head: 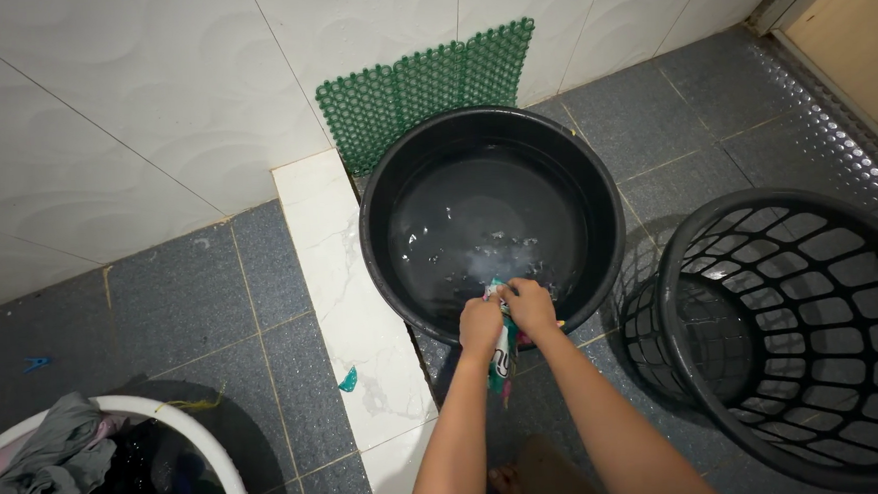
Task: The person washes clothes in a white basin by hand, starting by opening a detergent packet and pouring it into water, then scrubbing various items of clothing in the soapy mixture.
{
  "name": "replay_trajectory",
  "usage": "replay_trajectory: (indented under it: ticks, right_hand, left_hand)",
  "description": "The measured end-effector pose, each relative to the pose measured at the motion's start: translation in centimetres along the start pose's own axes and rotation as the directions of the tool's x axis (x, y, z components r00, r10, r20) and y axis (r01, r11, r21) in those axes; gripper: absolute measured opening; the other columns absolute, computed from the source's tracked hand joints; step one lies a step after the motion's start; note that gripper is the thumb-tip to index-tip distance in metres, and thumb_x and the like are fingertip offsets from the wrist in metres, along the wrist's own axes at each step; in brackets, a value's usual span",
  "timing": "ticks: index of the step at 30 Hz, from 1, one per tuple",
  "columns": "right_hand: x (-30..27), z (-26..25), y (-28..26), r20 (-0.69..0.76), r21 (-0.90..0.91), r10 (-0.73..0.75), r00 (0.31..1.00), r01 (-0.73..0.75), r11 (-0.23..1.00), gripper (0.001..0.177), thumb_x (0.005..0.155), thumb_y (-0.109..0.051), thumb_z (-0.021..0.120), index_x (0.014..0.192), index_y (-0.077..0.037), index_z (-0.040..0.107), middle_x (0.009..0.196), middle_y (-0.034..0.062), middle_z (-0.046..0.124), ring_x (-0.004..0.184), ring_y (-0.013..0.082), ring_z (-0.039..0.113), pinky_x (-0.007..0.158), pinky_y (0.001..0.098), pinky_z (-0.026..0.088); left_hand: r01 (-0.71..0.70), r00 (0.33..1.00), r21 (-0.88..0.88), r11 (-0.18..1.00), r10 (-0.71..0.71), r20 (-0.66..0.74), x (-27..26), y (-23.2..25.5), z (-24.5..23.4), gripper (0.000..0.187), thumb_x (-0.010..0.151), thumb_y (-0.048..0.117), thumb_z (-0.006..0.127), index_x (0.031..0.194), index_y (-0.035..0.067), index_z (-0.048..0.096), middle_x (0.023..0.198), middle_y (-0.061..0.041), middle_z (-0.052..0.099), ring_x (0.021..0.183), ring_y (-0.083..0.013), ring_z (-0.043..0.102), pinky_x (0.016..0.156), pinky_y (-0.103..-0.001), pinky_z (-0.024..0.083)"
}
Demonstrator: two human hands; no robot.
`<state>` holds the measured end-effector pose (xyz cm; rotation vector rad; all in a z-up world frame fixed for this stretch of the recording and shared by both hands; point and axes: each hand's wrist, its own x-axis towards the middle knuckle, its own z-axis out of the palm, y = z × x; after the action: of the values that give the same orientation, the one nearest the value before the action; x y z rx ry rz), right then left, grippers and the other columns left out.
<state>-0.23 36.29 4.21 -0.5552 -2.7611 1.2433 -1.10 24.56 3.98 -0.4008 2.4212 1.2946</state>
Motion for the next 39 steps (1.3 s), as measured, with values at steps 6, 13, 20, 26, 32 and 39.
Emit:
replay_trajectory:
  ticks: [6, 13, 20, 26, 32, 39]
  right_hand:
    - [-0.6, -1.7, -2.3, -0.004, -0.07, 0.075, 0.997, -0.075, 0.995, 0.037, 0.093, -0.043, 0.067, 0.094, -0.007, 0.077, 0.083, 0.0179, 0.072, 0.084, 0.0395, 0.07, 0.074, 0.0489, 0.053]
    - [0.5, -5.6, -3.4, 0.227, 0.17, 0.054, 0.972, -0.094, 0.981, 0.04, 0.088, -0.048, 0.071, 0.097, -0.01, 0.08, 0.075, 0.0073, 0.075, 0.07, 0.0147, 0.068, 0.067, 0.0324, 0.053]
    - [1.1, -10.2, -0.9, 0.332, 0.176, 0.012, 0.943, -0.075, 0.982, 0.024, 0.081, -0.024, 0.082, 0.101, -0.01, 0.082, 0.088, 0.0041, 0.08, 0.085, 0.013, 0.071, 0.079, 0.0294, 0.054]
    - [1.4, -10.8, -0.7, 0.378, 0.574, 0.032, 0.925, -0.262, 0.776, 0.029, 0.086, -0.014, 0.076, 0.114, -0.006, 0.077, 0.1, 0.0079, 0.079, 0.093, 0.0166, 0.071, 0.087, 0.0316, 0.056]
    - [0.8, -11.8, -1.5, 0.359, 0.582, 0.066, 0.931, -0.278, 0.764, 0.025, 0.087, -0.016, 0.076, 0.107, -0.001, 0.075, 0.098, 0.0109, 0.079, 0.091, 0.0178, 0.075, 0.086, 0.0329, 0.061]
    - [1.7, -11.7, -1.1, 0.21, 0.599, -0.039, 0.977, -0.097, 0.795, 0.016, 0.084, -0.013, 0.081, 0.09, 0.001, 0.074, 0.078, 0.0073, 0.075, 0.068, 0.0142, 0.07, 0.063, 0.0297, 0.058]
  left_hand:
    - [0.078, 0.996, 0.131, 0.988, -0.081, 0.022, -3.5, 4.1, -3.0, 0.067, 0.099, 0.064, 0.044, 0.118, 0.006, 0.072, 0.122, -0.025, 0.069, 0.119, -0.0424, 0.064, 0.101, -0.051, 0.05]
    - [-0.373, 0.906, 0.102, 0.922, 0.385, -0.174, -2.0, 2.0, -3.5, 0.045, 0.096, 0.047, 0.055, 0.114, 0.009, 0.073, 0.107, -0.016, 0.073, 0.1, -0.0382, 0.069, 0.085, -0.052, 0.05]
    - [-0.383, 0.903, -0.134, 0.914, 0.34, -0.262, -2.3, 2.6, -6.9, 0.036, 0.101, 0.035, 0.06, 0.098, 0.0, 0.07, 0.085, -0.021, 0.07, 0.079, -0.0398, 0.068, 0.074, -0.044, 0.051]
    - [-0.374, 0.899, -0.216, 0.902, 0.296, -0.322, -3.3, 4.1, -7.3, 0.035, 0.1, 0.034, 0.06, 0.098, 0.001, 0.07, 0.082, -0.018, 0.071, 0.077, -0.0359, 0.07, 0.074, -0.042, 0.052]
    - [-0.45, 0.852, -0.334, 0.828, 0.287, -0.437, -4.3, 4.6, -8.7, 0.023, 0.091, 0.023, 0.07, 0.104, 0.005, 0.076, 0.086, -0.012, 0.075, 0.079, -0.026, 0.071, 0.075, -0.037, 0.054]
    - [-0.555, 0.76, -0.184, 0.811, 0.404, -0.51, -3.8, 4.2, -9.4, 0.019, 0.089, 0.017, 0.075, 0.1, 0.001, 0.077, 0.088, -0.013, 0.071, 0.073, -0.0214, 0.067, 0.068, -0.034, 0.052]
